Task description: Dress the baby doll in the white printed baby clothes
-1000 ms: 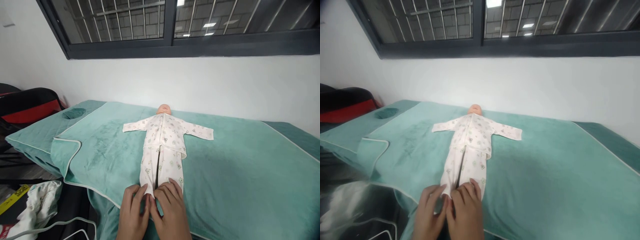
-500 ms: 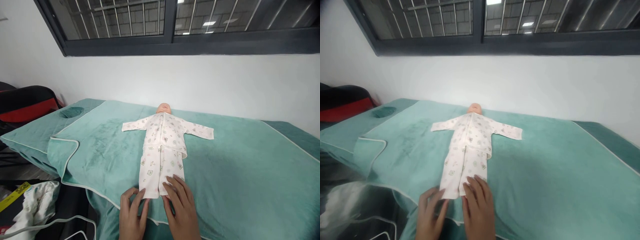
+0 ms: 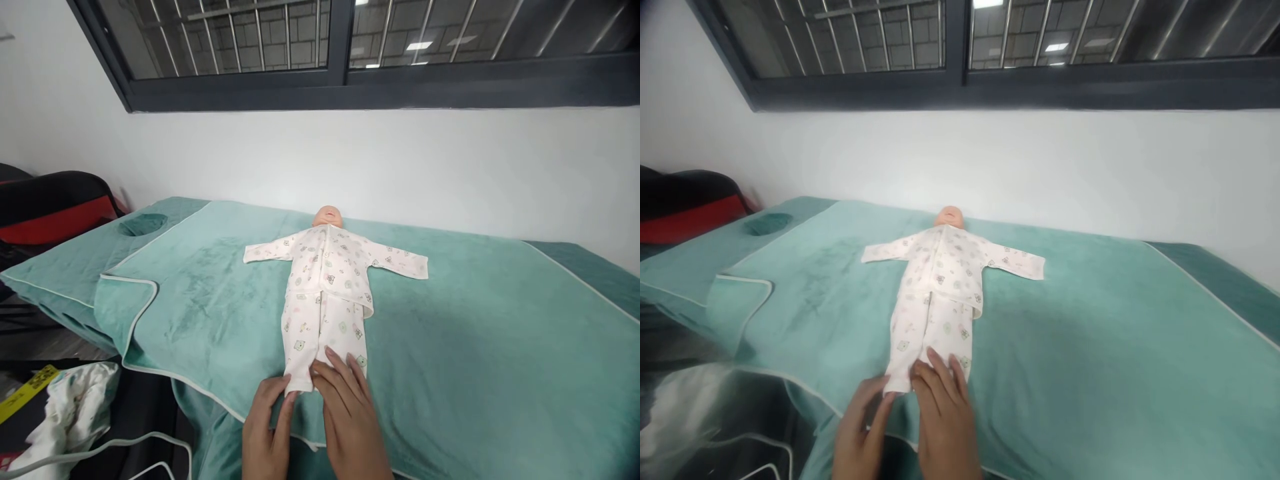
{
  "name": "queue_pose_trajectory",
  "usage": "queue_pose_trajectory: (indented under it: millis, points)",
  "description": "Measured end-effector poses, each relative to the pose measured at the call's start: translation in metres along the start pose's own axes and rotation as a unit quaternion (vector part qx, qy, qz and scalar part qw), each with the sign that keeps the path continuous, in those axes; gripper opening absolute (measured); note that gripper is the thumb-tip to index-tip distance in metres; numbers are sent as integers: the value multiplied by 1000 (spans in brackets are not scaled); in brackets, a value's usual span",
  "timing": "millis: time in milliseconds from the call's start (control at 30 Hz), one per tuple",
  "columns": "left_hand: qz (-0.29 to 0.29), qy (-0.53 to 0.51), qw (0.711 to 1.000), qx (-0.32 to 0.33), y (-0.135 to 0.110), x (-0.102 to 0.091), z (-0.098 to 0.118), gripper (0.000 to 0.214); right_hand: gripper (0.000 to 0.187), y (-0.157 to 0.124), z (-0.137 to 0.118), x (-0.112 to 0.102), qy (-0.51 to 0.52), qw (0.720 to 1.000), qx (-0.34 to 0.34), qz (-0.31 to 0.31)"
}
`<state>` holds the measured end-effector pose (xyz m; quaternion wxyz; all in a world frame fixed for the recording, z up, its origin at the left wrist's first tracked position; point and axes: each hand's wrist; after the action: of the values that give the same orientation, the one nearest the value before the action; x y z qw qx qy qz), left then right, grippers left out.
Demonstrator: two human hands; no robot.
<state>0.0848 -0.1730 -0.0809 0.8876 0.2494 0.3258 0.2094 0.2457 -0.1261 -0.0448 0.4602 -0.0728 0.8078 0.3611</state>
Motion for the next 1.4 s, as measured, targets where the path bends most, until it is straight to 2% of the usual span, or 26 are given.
queue_pose_trajectory:
  millis: [133,300,400,467,600,767,833,900,967,1033,1100,1133,1200,1267,1400]
  points:
    - [-3,-10,999,-33,-1,-3,-4,18,46,7,-8,-1,30,999,17,-3]
    - [28,23,999,33,-7,1,-1,26,42,13,-14,-1,57,998,32,9]
    - [39,31,998,25,-5,4,6,25,44,14,-13,-2,65,997,31,3]
    - [35,25,999,23,-1,4,8,23,46,14,-10,-6,68,997,29,-16]
    - [19,41,997,65,7,0,4,23,44,15,-2,-18,70,994,25,-77]
    - [13,40,996,74,3,-7,0,28,36,13,4,-38,126,987,2,-95]
    - [11,19,997,76,0,-14,0,29,32,18,15,-48,162,984,32,-72]
    - [22,-3,997,67,6,-22,-3,28,29,31,36,-57,191,974,122,-25]
    - [50,-27,998,21,27,-26,-8,25,32,56,66,-62,207,944,257,17]
    - [68,-63,993,-68,64,-22,-14,26,37,90,102,-59,216,895,385,58]
    - [62,-118,980,-148,112,-10,-18,33,37,124,134,-50,219,856,465,57]
    - [41,-146,972,-180,136,-2,-20,36,37,138,147,-44,244,837,490,29]
    - [-6,-214,951,-224,179,15,-21,41,43,160,163,-32,290,813,504,5]
    - [-52,-281,923,-260,207,30,-22,51,49,170,168,-20,311,805,505,-11]
    - [-66,-372,883,-278,224,50,-25,62,52,170,161,-2,310,834,455,-26]
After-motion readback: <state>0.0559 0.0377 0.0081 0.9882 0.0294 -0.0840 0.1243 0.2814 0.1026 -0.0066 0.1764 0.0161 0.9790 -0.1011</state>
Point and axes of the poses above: each hand's wrist, its own y-axis towards the middle knuckle, its own x-axis out of the palm, z = x × y, and after that the axes turned 9 degrees about x, right-handed
